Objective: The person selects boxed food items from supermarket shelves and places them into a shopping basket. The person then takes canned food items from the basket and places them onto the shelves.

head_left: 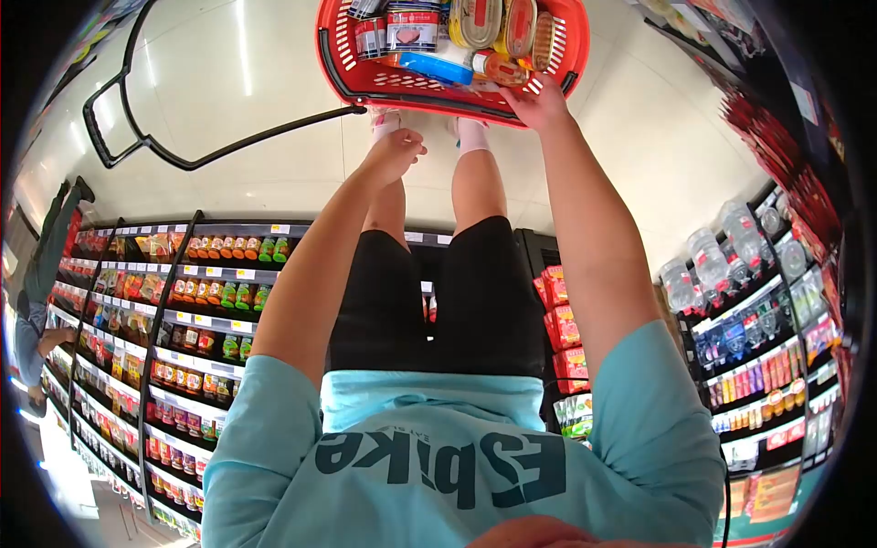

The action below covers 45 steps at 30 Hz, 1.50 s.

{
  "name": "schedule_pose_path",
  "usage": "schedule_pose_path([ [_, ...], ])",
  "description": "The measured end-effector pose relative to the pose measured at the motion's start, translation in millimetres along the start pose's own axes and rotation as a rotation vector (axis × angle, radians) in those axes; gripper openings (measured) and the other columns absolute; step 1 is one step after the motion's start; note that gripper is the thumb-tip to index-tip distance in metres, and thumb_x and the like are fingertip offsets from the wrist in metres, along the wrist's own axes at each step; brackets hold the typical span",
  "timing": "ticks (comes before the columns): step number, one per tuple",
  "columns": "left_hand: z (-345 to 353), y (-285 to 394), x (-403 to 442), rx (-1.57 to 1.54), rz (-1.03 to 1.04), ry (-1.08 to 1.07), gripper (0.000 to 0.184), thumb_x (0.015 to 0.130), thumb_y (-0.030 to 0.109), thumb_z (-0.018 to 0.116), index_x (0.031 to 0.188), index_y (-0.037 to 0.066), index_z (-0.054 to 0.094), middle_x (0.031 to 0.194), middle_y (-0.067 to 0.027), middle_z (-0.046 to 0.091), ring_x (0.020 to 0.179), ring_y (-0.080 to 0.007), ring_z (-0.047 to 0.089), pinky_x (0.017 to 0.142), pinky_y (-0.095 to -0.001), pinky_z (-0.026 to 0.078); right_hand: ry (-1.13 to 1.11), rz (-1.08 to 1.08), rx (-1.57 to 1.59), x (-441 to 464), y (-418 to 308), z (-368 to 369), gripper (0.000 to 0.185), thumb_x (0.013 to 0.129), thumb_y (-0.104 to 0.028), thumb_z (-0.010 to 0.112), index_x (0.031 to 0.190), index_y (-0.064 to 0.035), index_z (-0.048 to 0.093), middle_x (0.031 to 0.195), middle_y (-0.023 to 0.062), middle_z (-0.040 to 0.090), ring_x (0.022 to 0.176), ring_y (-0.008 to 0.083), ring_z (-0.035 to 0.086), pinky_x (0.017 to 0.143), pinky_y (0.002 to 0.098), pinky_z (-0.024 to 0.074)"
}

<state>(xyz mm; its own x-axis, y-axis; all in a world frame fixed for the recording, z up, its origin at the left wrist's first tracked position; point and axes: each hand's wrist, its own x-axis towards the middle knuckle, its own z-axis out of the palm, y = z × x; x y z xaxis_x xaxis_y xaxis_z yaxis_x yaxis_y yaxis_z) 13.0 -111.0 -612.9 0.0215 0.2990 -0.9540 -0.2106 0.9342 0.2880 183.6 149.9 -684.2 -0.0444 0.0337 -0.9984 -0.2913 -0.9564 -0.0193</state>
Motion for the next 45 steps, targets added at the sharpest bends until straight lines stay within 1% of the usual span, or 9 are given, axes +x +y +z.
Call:
schedule_pose_path([
  [2, 2, -3, 4, -0.115, 0.018, 0.018, 0.034, 0.092, 0.025, 0.058, 0.119, 0.003, 0.062, 0.105, -0.0093, 0.072, 0.09, -0.0192, 0.067, 0.079, -0.0329, 0.051, 0.004, 0.061, 0.084, 15, 1, 2, 0.044, 0.099, -0.015, 0.049, 0.137, 0.0043, 0.041, 0.142, 0.0202, 0.045, 0.133, 0.033, 0.046, 0.113, 0.0473, 0.0424],
  [6, 5, 17, 4, -0.192, -0.09, -0.049, 0.035, 0.1, 0.03, 0.05, 0.125, 0.007, 0.059, 0.116, -0.0055, 0.07, 0.102, -0.0171, 0.065, 0.087, -0.0313, 0.05, -0.053, 0.104, 0.017, 33, 12, 9, 0.04, 0.1, -0.007, 0.044, 0.138, 0.0055, 0.041, 0.142, 0.0212, 0.046, 0.133, 0.0362, 0.045, 0.116, 0.0526, 0.0376],
  [11, 13, 16, 16, -0.282, -0.085, -0.094, 0.034, 0.101, 0.03, 0.051, 0.125, 0.008, 0.058, 0.116, -0.0056, 0.07, 0.103, -0.0167, 0.065, 0.088, -0.0313, 0.05, -0.099, 0.11, 0.106, 67, 32, 13, 0.04, 0.101, -0.013, 0.047, 0.138, 0.0003, 0.042, 0.141, 0.0223, 0.046, 0.134, 0.0404, 0.041, 0.113, 0.0583, 0.0378],
  [17, 10, 24, 11, -0.321, -0.062, -0.114, 0.034, 0.101, 0.031, 0.05, 0.125, 0.007, 0.058, 0.117, -0.0059, 0.07, 0.104, -0.0165, 0.065, 0.09, -0.0312, 0.049, 0.146, 0.153, 0.128, 89, 39, 12, 0.035, 0.101, -0.02, 0.058, 0.132, -0.0068, 0.05, 0.132, 0.0125, 0.053, 0.116, 0.0312, 0.052, 0.098, 0.0464, 0.0497],
  [18, 9, 25, 8, -0.323, -0.066, -0.111, 0.034, 0.102, 0.03, 0.05, 0.125, 0.007, 0.058, 0.116, -0.006, 0.07, 0.104, -0.0166, 0.065, 0.09, -0.0312, 0.049, 0.177, 0.145, 0.155, 87, 39, 13, 0.029, 0.099, -0.021, 0.061, 0.125, -0.0067, 0.056, 0.122, 0.0116, 0.057, 0.105, 0.0299, 0.054, 0.09, 0.0414, 0.0514],
  [26, 0, 27, -2, -0.329, -0.063, -0.078, 0.033, 0.102, 0.028, 0.049, 0.124, 0.007, 0.059, 0.115, -0.0059, 0.07, 0.104, -0.0162, 0.065, 0.089, -0.0313, 0.049, 0.158, 0.197, 0.121, 104, 33, 13, 0.023, 0.101, -0.023, 0.056, 0.119, -0.0087, 0.059, 0.121, 0.0094, 0.058, 0.107, 0.0275, 0.052, 0.095, 0.0465, 0.0493],
  [33, -1, 21, -2, -0.39, -0.078, -0.066, 0.029, 0.101, 0.026, 0.051, 0.121, 0.009, 0.061, 0.112, -0.0052, 0.071, 0.1, -0.0158, 0.065, 0.088, -0.0312, 0.049, 0.07, -0.091, 0.191, 82, 60, 16, 0.031, 0.103, -0.031, 0.052, 0.129, -0.0135, 0.057, 0.131, 0.0084, 0.057, 0.122, 0.0281, 0.051, 0.104, 0.0498, 0.044],
  [39, 1, 28, -12, -0.403, -0.09, -0.049, 0.028, 0.1, 0.025, 0.052, 0.122, 0.009, 0.06, 0.113, -0.0058, 0.071, 0.1, -0.0164, 0.065, 0.088, -0.0325, 0.049, 0.105, -0.029, 0.24, 51, 55, 16, 0.035, 0.101, -0.037, 0.057, 0.126, -0.0115, 0.058, 0.121, 0.0078, 0.06, 0.113, 0.025, 0.056, 0.096, 0.0428, 0.0519],
  [45, -2, 51, -43, -0.426, -0.045, -0.067, 0.033, 0.098, 0.023, 0.056, 0.127, 0.008, 0.057, 0.117, -0.0071, 0.069, 0.102, -0.018, 0.065, 0.09, -0.0343, 0.048, 0.021, 0.058, 0.145, -20, 48, 20, 0.038, 0.1, -0.042, 0.058, 0.117, -0.0078, 0.059, 0.108, 0.0054, 0.062, 0.087, 0.0201, 0.063, 0.068, 0.0298, 0.0561],
])
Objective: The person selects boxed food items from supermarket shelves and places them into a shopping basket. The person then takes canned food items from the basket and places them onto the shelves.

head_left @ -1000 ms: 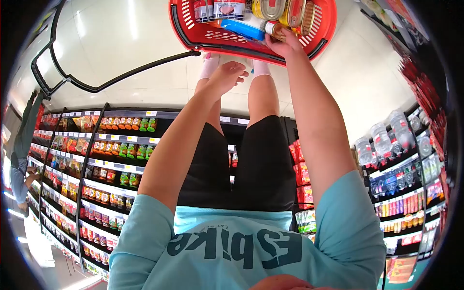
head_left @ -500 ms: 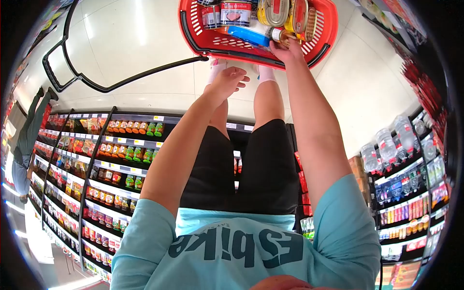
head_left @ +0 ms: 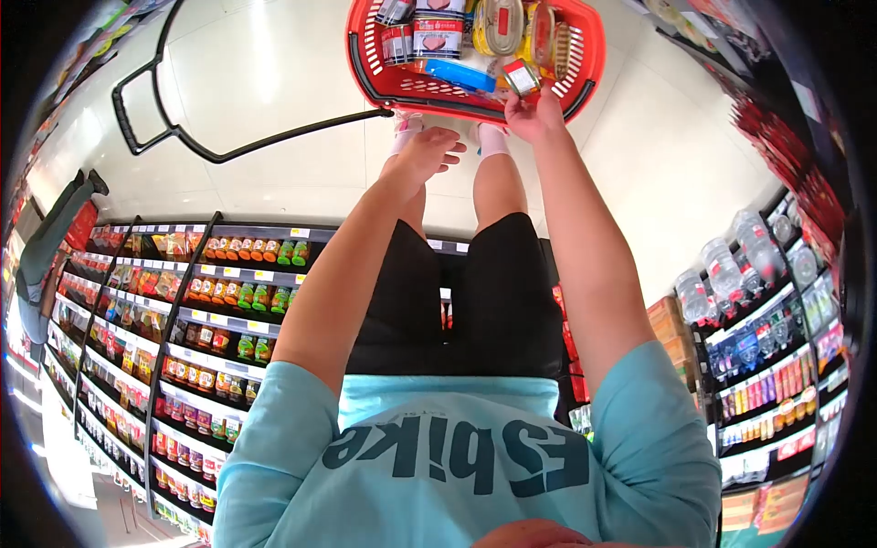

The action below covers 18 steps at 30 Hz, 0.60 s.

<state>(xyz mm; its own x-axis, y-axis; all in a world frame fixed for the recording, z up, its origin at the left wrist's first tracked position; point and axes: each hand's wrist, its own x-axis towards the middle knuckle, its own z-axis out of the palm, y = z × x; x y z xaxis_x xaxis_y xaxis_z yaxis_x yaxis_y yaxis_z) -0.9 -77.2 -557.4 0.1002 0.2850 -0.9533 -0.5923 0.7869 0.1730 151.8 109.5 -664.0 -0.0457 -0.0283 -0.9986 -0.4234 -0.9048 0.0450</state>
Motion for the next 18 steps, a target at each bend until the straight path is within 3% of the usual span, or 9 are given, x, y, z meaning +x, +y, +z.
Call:
schedule_pose_path([
  [2, 4, 12, -18, -0.009, 0.02, -0.005, 0.037, 0.097, 0.022, 0.06, 0.13, 0.007, 0.056, 0.119, -0.0077, 0.068, 0.102, -0.0188, 0.065, 0.091, -0.0359, 0.048, -0.069, 0.01, -0.06, -36, 8, 3, 0.041, 0.1, -0.045, 0.058, 0.115, -0.0067, 0.059, 0.105, 0.0059, 0.063, 0.086, 0.019, 0.063, 0.065, 0.029, 0.0555],
  [4, 8, 16, -35, 0.262, 0.41, 0.08, 0.054, 0.09, 0.02, 0.07, 0.137, 0.003, 0.05, 0.13, -0.0127, 0.062, 0.111, -0.0251, 0.062, 0.098, -0.0391, 0.047, -0.029, -0.033, -0.158, -101, 22, 18, 0.036, 0.1, -0.042, 0.057, 0.112, -0.0081, 0.061, 0.096, 0.0053, 0.065, 0.081, 0.0175, 0.064, 0.062, 0.028, 0.0553],
  [5, 13, 31, -59, 0.262, 0.426, 0.082, 0.054, 0.09, 0.02, 0.07, 0.137, 0.003, 0.05, 0.13, -0.0127, 0.062, 0.111, -0.0251, 0.062, 0.098, -0.0391, 0.047, -0.137, -0.079, -0.305, -125, 26, 19, 0.034, 0.099, -0.041, 0.058, 0.111, -0.0096, 0.062, 0.092, 0.005, 0.066, 0.077, 0.0174, 0.064, 0.061, 0.0283, 0.0555],
  [7, 28, 67, -121, 0.561, 0.801, 0.163, 0.075, 0.082, 0.02, 0.08, 0.143, -0.001, 0.042, 0.136, -0.0185, 0.055, 0.123, -0.0319, 0.056, 0.104, -0.0417, 0.044, -0.205, -0.171, -0.525, -169, 39, 23, 0.029, 0.094, -0.036, 0.061, 0.113, -0.0135, 0.064, 0.086, 0.0045, 0.068, 0.066, 0.0178, 0.064, 0.058, 0.0298, 0.0558],
  [11, 57, 83, -199, 0.673, 0.893, 0.27, 0.087, 0.076, 0.024, 0.083, 0.146, -0.001, 0.037, 0.136, -0.0231, 0.052, 0.129, -0.0362, 0.05, 0.107, -0.0427, 0.042, -0.359, -0.307, -0.563, -292, 75, 39, 0.038, 0.093, -0.028, 0.062, 0.128, -0.0164, 0.05, 0.102, 0.0059, 0.066, 0.075, 0.0185, 0.068, 0.052, 0.0324, 0.0554],
  [12, 60, 81, -217, 0.649, 0.846, 0.29, 0.09, 0.074, 0.025, 0.084, 0.145, 0.0, 0.037, 0.134, -0.0237, 0.053, 0.127, -0.0377, 0.051, 0.106, -0.044, 0.043, -0.374, -0.287, -0.796, -332, 72, 38, 0.039, 0.093, -0.026, 0.062, 0.128, -0.0156, 0.048, 0.101, 0.0058, 0.064, 0.074, 0.0181, 0.068, 0.05, 0.0319, 0.0554],
  [13, 65, 84, -244, 0.714, 0.865, 0.327, 0.09, 0.07, 0.026, 0.084, 0.143, -0.002, 0.038, 0.13, -0.0257, 0.055, 0.123, -0.0411, 0.053, 0.103, -0.0471, 0.044, -0.445, -0.389, -0.787, -361, 82, 41, 0.046, 0.092, -0.025, 0.063, 0.133, -0.015, 0.043, 0.096, 0.0057, 0.062, 0.067, 0.0176, 0.067, 0.049, 0.0322, 0.0559],
  [15, 73, 85, -279, 0.748, 0.975, 0.41, 0.087, 0.067, 0.026, 0.084, 0.137, -0.002, 0.042, 0.122, -0.027, 0.058, 0.115, -0.0449, 0.056, 0.097, -0.051, 0.047, -0.461, -0.411, -0.882, -404, 91, 36, 0.062, 0.093, -0.029, 0.063, 0.143, -0.0135, 0.03, 0.097, 0.0097, 0.064, 0.062, 0.0202, 0.067, 0.05, 0.0338, 0.0575],
  [18, 83, 99, -343, 0.751, 1.031, 0.476, 0.078, 0.067, 0.025, 0.083, 0.133, 0.0, 0.047, 0.113, -0.0238, 0.062, 0.106, -0.0448, 0.06, 0.09, -0.0511, 0.051, -0.488, -0.432, -0.9, -455, 106, 30, 0.066, 0.095, -0.038, 0.062, 0.147, -0.0146, 0.027, 0.099, 0.0132, 0.066, 0.065, 0.024, 0.069, 0.053, 0.0376, 0.0592],
])
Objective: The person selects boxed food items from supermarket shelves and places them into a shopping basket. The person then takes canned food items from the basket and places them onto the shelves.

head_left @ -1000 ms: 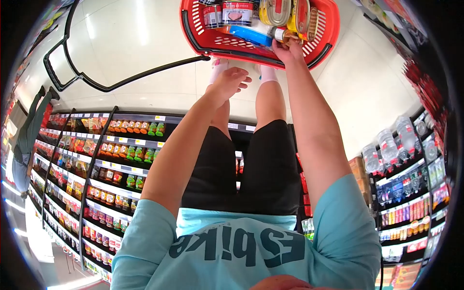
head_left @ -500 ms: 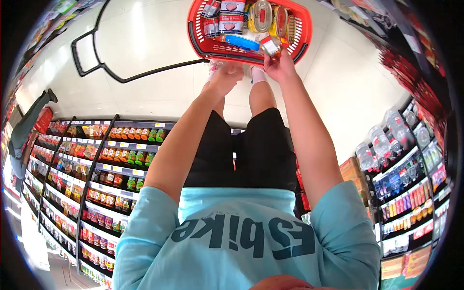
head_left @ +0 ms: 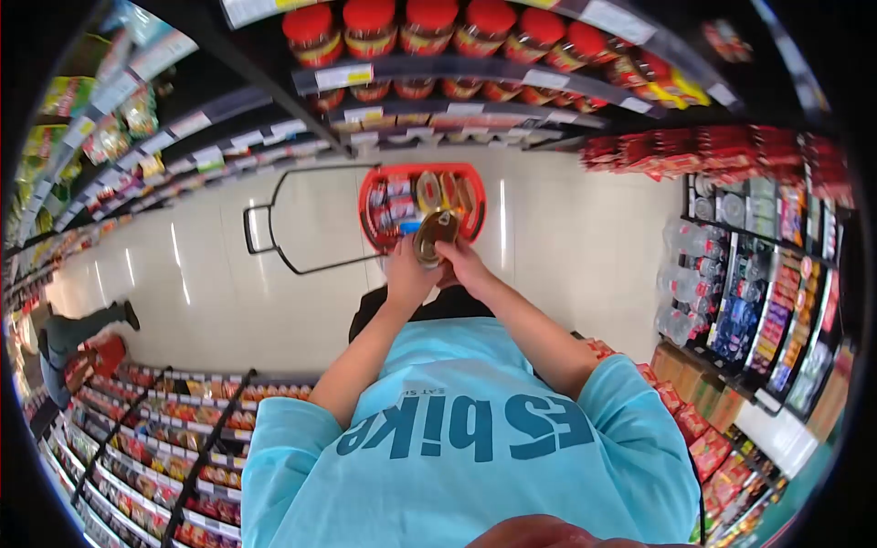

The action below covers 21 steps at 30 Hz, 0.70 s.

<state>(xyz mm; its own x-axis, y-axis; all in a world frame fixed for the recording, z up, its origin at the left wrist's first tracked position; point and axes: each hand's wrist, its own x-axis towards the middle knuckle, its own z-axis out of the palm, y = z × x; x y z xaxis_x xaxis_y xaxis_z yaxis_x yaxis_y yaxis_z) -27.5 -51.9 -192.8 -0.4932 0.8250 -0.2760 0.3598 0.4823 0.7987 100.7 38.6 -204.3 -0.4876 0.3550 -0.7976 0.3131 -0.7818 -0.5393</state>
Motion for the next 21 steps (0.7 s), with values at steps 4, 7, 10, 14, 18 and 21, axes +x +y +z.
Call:
schedule_pose_path([
  [4, -43, 31, -4, -0.214, -0.018, -0.154, 0.076, 0.068, 0.033, 0.085, 0.129, 0.0, 0.055, 0.116, -0.0209, 0.067, 0.109, -0.0341, 0.066, 0.094, -0.0408, 0.052, 0.038, -0.054, -0.196, -65, -33, 22, 0.057, 0.1, -0.057, 0.046, 0.138, -0.014, 0.041, 0.111, 0.0114, 0.065, 0.087, 0.0232, 0.068, 0.064, 0.0381, 0.0589],
  [7, -69, 45, 5, -0.296, -0.136, -0.274, 0.07, 0.073, 0.035, 0.084, 0.127, -0.002, 0.059, 0.114, -0.0166, 0.07, 0.103, -0.026, 0.068, 0.092, -0.0364, 0.052, 0.121, -0.155, -0.252, -77, -33, 11, 0.062, 0.099, -0.059, 0.046, 0.14, -0.0127, 0.042, 0.118, 0.012, 0.062, 0.093, 0.0222, 0.067, 0.067, 0.0384, 0.0588],
  [10, -86, 62, 11, -0.361, -0.158, -0.421, 0.069, 0.079, 0.036, 0.081, 0.13, -0.004, 0.058, 0.119, -0.0149, 0.069, 0.104, -0.0214, 0.067, 0.094, -0.0344, 0.05, 0.141, -0.178, -0.184, -89, -37, -15, 0.059, 0.101, -0.056, 0.044, 0.136, -0.0087, 0.048, 0.119, 0.012, 0.064, 0.097, 0.0224, 0.067, 0.074, 0.0386, 0.0581],
  [14, -79, 77, 19, -0.467, -0.185, -0.463, 0.065, 0.082, 0.036, 0.079, 0.129, -0.004, 0.058, 0.12, -0.015, 0.068, 0.111, -0.0217, 0.064, 0.096, -0.0333, 0.049, 0.024, -0.195, 0.029, -111, -56, -40, 0.051, 0.106, -0.047, 0.04, 0.131, -0.0054, 0.053, 0.117, 0.0132, 0.068, 0.101, 0.0239, 0.067, 0.087, 0.039, 0.0542],
  [18, -70, 127, 30, -0.637, -0.2, -0.529, 0.065, 0.087, 0.039, 0.076, 0.132, -0.002, 0.055, 0.122, -0.0121, 0.066, 0.114, -0.0225, 0.062, 0.097, -0.0351, 0.05, -0.007, -0.252, 0.13, -114, -70, -76, 0.052, 0.106, -0.046, 0.037, 0.133, -0.0039, 0.052, 0.116, 0.0136, 0.067, 0.101, 0.0249, 0.066, 0.087, 0.0407, 0.054],
  [21, -57, 167, 55, -0.75, -0.217, -0.592, 0.07, 0.093, 0.03, 0.072, 0.142, -0.006, 0.038, 0.137, -0.0168, 0.055, 0.123, -0.028, 0.058, 0.104, -0.0397, 0.05, 0.025, -0.25, 0.217, -107, -78, -116, 0.053, 0.107, -0.044, 0.034, 0.141, -0.0044, 0.046, 0.117, 0.0138, 0.066, 0.1, 0.0249, 0.066, 0.087, 0.0407, 0.054],
])
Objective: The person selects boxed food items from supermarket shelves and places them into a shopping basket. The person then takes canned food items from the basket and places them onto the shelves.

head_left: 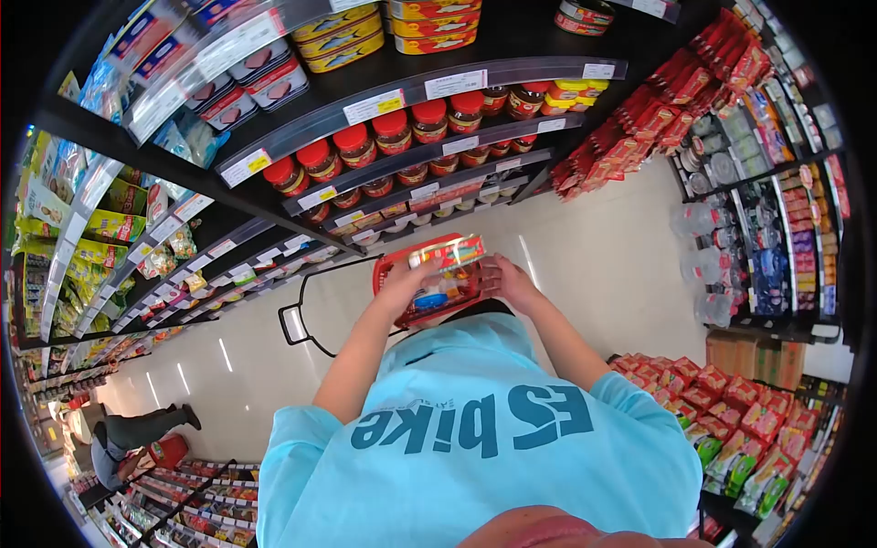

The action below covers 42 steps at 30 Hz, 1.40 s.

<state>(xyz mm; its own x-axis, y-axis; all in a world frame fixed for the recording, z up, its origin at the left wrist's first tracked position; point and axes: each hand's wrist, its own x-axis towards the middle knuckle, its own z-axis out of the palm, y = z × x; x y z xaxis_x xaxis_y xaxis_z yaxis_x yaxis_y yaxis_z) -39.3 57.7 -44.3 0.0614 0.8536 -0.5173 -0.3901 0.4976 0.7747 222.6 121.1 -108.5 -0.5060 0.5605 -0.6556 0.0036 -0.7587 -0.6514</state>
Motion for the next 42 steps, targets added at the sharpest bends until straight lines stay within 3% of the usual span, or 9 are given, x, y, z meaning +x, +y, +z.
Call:
schedule_pose_path([
  [7, 96, 133, 82, 0.227, 0.239, -0.03, 0.072, 0.084, 0.036, 0.079, 0.136, -0.004, 0.049, 0.12, -0.0122, 0.065, 0.107, -0.0169, 0.062, 0.094, -0.0318, 0.05, -0.085, -0.165, -0.146, 6, -57, -85, 0.052, 0.107, -0.041, 0.041, 0.145, -0.005, 0.041, 0.123, 0.0092, 0.062, 0.1, 0.019, 0.065, 0.087, 0.0329, 0.051],
  [14, 168, 224, 181, 0.257, 0.502, -0.096, 0.073, 0.08, 0.034, 0.082, 0.135, -0.003, 0.05, 0.117, -0.0081, 0.065, 0.1, -0.0141, 0.059, 0.086, -0.0264, 0.046, -0.128, -0.176, -0.171, 24, -102, -149, 0.052, 0.106, -0.037, 0.044, 0.146, -0.0044, 0.04, 0.125, 0.0084, 0.061, 0.101, 0.0177, 0.064, 0.088, 0.0309, 0.0491],
  [18, 207, 264, 217, 0.05, 0.572, -0.191, 0.062, 0.081, 0.008, 0.082, 0.131, -0.005, 0.048, 0.126, -0.0159, 0.063, 0.118, -0.0223, 0.06, 0.108, -0.0348, 0.044, -0.15, -0.154, -0.16, 33, -113, -178, 0.052, 0.104, -0.037, 0.048, 0.145, -0.0056, 0.043, 0.124, 0.0074, 0.062, 0.103, 0.0169, 0.063, 0.088, 0.0304, 0.0487],
  [23, 238, 304, 268, 0.065, 0.661, -0.304, 0.053, 0.086, 0.007, 0.078, 0.129, -0.006, 0.051, 0.13, -0.0162, 0.062, 0.121, -0.022, 0.06, 0.108, -0.0375, 0.045, -0.149, -0.157, -0.133, 35, -116, -205, 0.051, 0.104, -0.036, 0.047, 0.144, -0.0055, 0.044, 0.124, 0.0073, 0.062, 0.103, 0.017, 0.063, 0.089, 0.0303, 0.0488],
  [25, 252, 319, 291, 0.164, 0.787, -0.29, 0.048, 0.089, 0.013, 0.074, 0.129, -0.004, 0.052, 0.128, -0.018, 0.063, 0.12, -0.029, 0.061, 0.105, -0.0412, 0.046, -0.143, -0.158, -0.124, 34, -117, -212, 0.05, 0.104, -0.036, 0.047, 0.144, -0.0055, 0.044, 0.124, 0.0073, 0.062, 0.103, 0.0171, 0.063, 0.09, 0.0303, 0.0489],
  [26, 264, 330, 300, -0.051, 0.693, -0.306, 0.048, 0.089, -0.003, 0.066, 0.134, 0.0, 0.05, 0.129, -0.0121, 0.059, 0.121, -0.0261, 0.056, 0.105, -0.0387, 0.046, -0.143, -0.165, -0.131, 33, -119, -214, 0.05, 0.105, -0.037, 0.047, 0.143, -0.0055, 0.045, 0.124, 0.0073, 0.062, 0.103, 0.0171, 0.063, 0.09, 0.0303, 0.0489],
  [31, 288, 365, 370, 0.149, 0.867, -0.388, 0.041, 0.09, 0.007, 0.073, 0.127, 0.001, 0.058, 0.131, -0.0098, 0.06, 0.121, -0.0218, 0.056, 0.106, -0.0394, 0.045, -0.138, -0.186, -0.134, 31, -125, -222, 0.049, 0.105, -0.039, 0.047, 0.141, -0.0056, 0.048, 0.122, 0.0065, 0.062, 0.103, 0.0165, 0.062, 0.09, 0.0301, 0.0487],
  [36, 296, 363, 401, 0.442, 0.758, -0.216, 0.06, 0.085, 0.017, 0.081, 0.136, -0.001, 0.054, 0.138, -0.0098, 0.057, 0.128, -0.0233, 0.05, 0.11, -0.0361, 0.037, -0.16, -0.237, -0.096, 28, -120, -227, 0.045, 0.106, -0.037, 0.046, 0.137, -0.0053, 0.052, 0.118, 0.0044, 0.062, 0.101, 0.014, 0.061, 0.09, 0.03, 0.0485],
  [42, 319, 371, 392, 0.621, 0.913, -0.097, 0.059, 0.084, 0.014, 0.082, 0.135, 0.002, 0.055, 0.133, -0.0103, 0.059, 0.124, -0.0235, 0.052, 0.106, -0.0369, 0.043, -0.139, -0.255, -0.037, 16, -114, -227, 0.042, 0.106, -0.035, 0.046, 0.135, -0.0061, 0.053, 0.117, 0.0038, 0.062, 0.1, 0.0137, 0.061, 0.09, 0.0304, 0.0491],
])
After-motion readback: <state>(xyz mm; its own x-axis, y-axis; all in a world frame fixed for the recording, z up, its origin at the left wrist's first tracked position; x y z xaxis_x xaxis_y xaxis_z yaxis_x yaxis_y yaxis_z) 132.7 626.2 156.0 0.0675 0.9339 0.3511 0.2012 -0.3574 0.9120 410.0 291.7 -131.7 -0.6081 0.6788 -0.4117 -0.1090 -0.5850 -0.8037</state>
